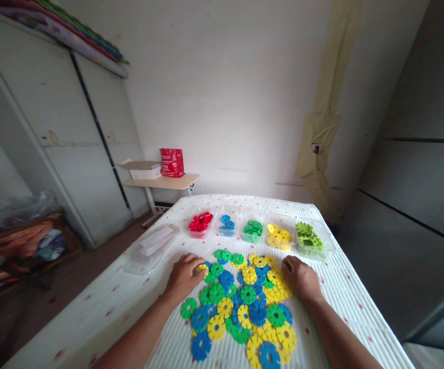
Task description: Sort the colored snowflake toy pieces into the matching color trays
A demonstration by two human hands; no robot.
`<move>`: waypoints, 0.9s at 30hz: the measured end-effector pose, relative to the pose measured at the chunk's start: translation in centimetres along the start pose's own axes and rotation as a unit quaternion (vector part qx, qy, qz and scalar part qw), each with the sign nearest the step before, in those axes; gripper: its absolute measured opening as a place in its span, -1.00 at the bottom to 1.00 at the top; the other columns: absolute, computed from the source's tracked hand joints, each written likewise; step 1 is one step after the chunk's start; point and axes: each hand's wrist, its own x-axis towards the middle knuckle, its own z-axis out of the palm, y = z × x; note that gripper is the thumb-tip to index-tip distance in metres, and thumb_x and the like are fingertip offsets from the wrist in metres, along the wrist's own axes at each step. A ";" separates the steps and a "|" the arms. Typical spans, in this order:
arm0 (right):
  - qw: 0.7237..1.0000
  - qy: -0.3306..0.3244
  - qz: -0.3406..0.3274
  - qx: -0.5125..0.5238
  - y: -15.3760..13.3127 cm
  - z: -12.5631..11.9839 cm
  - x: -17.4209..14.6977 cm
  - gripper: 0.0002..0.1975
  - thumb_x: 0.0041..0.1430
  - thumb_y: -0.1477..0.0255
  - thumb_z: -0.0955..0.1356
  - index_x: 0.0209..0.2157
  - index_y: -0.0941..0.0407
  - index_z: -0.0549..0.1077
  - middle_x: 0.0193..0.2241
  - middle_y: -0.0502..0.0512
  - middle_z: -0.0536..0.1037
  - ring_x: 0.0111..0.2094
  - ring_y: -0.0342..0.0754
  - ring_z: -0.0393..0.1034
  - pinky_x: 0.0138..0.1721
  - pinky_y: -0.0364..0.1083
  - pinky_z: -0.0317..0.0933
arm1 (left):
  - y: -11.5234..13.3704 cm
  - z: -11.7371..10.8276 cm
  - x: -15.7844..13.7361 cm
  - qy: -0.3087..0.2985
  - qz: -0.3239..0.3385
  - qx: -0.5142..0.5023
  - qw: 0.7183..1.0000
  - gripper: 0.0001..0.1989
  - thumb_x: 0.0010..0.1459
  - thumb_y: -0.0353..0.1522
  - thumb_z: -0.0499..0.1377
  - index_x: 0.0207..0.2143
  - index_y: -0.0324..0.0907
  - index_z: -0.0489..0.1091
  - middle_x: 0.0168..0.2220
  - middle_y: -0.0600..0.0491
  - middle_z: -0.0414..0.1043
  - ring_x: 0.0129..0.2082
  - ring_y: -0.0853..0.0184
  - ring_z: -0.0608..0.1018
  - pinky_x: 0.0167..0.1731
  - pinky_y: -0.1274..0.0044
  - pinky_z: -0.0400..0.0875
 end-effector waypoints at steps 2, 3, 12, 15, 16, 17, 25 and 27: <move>1.000 -0.005 0.000 -0.005 0.0 0.0 0.0 -0.70 0.12 0.33 0.13 -0.47 0.08 0.42 -0.46 0.09 0.52 -0.45 -0.07 0.38 -0.42 -0.17 0.12 | -0.1 0.1 0.0 0.000 0.001 -0.010 1.000 -0.73 -0.01 -0.40 0.14 -0.21 -0.05 0.47 -0.24 0.06 0.44 -0.17 0.28 0.41 -0.12 0.48 0.25; 1.000 -0.008 0.002 -0.009 0.0 0.0 -0.1 -0.70 0.13 0.33 0.13 -0.47 0.08 0.42 -0.46 0.09 0.52 -0.44 -0.06 0.38 -0.42 -0.17 0.12 | -0.2 0.1 0.0 0.002 0.004 -0.014 1.000 -0.70 -0.02 -0.45 0.12 -0.20 -0.06 0.47 -0.24 0.06 0.44 -0.16 0.29 0.41 -0.11 0.48 0.25; 1.000 -0.011 0.005 -0.011 0.1 0.0 0.0 -0.72 0.12 0.34 0.14 -0.45 0.09 0.43 -0.43 0.09 0.53 -0.43 -0.07 0.39 -0.43 -0.17 0.11 | 0.0 0.2 0.1 -0.003 0.007 -0.001 1.000 -0.72 0.05 -0.28 0.12 -0.16 -0.09 0.45 -0.21 0.03 0.44 -0.15 0.26 0.43 -0.13 0.47 0.26; 1.000 -0.015 0.007 -0.017 0.1 0.2 0.0 -0.72 0.12 0.34 0.14 -0.45 0.09 0.42 -0.43 0.08 0.53 -0.43 -0.07 0.39 -0.43 -0.17 0.11 | 0.8 0.0 0.1 -0.011 -0.010 0.051 0.999 -0.68 -0.03 -0.24 0.20 -0.17 -0.06 0.44 -0.22 0.03 0.42 -0.16 0.22 0.42 -0.15 0.45 0.24; 1.000 -0.016 0.008 -0.019 0.1 0.2 0.0 -0.72 0.13 0.34 0.14 -0.45 0.09 0.42 -0.43 0.08 0.53 -0.42 -0.07 0.39 -0.43 -0.17 0.11 | 0.9 0.0 0.1 -0.014 -0.011 0.054 0.998 -0.68 -0.05 -0.26 0.21 -0.17 -0.05 0.44 -0.22 0.03 0.42 -0.15 0.22 0.41 -0.15 0.45 0.23; 1.000 -0.018 0.009 -0.021 0.1 0.2 0.0 -0.72 0.13 0.34 0.14 -0.44 0.09 0.42 -0.42 0.08 0.53 -0.42 -0.07 0.39 -0.43 -0.17 0.11 | 0.9 0.0 0.1 -0.014 -0.010 0.051 0.999 -0.70 -0.05 -0.28 0.21 -0.19 -0.05 0.44 -0.23 0.04 0.42 -0.16 0.23 0.41 -0.15 0.46 0.23; 1.000 -0.006 0.008 -0.020 0.0 0.1 0.0 -0.72 0.12 0.34 0.14 -0.46 0.07 0.43 -0.44 0.07 0.52 -0.43 -0.07 0.39 -0.45 -0.18 0.09 | 0.8 0.2 -0.1 0.041 0.003 -0.028 0.999 -0.74 -0.05 -0.37 0.20 -0.23 -0.10 0.42 -0.24 0.04 0.45 -0.16 0.25 0.43 -0.13 0.44 0.26; 1.000 -0.003 0.006 -0.022 0.0 0.2 0.0 -0.71 0.12 0.34 0.14 -0.47 0.07 0.43 -0.45 0.06 0.52 -0.44 -0.08 0.39 -0.46 -0.18 0.08 | 1.5 0.2 -0.1 0.059 0.025 -0.054 0.996 -0.72 -0.04 -0.38 0.18 -0.20 -0.09 0.41 -0.22 0.04 0.45 -0.15 0.24 0.43 -0.12 0.43 0.27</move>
